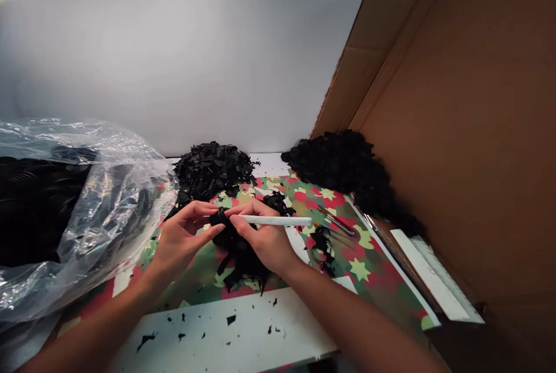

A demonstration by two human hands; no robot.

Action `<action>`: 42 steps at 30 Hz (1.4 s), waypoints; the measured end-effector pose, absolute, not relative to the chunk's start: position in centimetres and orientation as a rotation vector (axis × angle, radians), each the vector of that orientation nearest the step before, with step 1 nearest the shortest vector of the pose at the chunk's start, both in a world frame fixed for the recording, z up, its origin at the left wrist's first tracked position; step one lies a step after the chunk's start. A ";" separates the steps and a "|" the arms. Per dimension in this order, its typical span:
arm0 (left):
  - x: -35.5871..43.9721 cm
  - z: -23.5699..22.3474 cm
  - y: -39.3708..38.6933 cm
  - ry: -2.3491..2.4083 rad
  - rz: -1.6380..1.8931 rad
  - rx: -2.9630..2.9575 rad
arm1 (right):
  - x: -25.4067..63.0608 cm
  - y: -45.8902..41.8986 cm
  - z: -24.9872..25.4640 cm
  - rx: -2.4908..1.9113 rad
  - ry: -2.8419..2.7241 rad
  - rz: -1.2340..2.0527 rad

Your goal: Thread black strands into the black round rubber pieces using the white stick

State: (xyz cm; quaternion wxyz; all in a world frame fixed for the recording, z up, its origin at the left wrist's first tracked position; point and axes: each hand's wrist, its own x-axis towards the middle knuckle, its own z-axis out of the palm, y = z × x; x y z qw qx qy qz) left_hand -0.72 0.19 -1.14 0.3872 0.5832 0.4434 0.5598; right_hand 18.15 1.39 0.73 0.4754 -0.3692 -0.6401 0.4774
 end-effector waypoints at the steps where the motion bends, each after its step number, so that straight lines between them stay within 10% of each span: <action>1: -0.7 -1.2 0.1 1.129 1.430 1.507 | 18.1 1.3 0.7 -0.894 -1.575 1.161; 20: 0.1 -0.3 -1.3 1.135 1.553 1.538 | 19.2 4.2 -0.4 -1.209 -1.941 0.014; 27: -1.0 -0.4 0.1 1.002 1.381 1.164 | 22.0 7.0 -0.7 -1.232 -1.783 0.697; 42: 0.0 -0.7 -0.6 1.069 1.472 1.245 | 17.8 0.3 1.2 -0.829 -1.801 0.677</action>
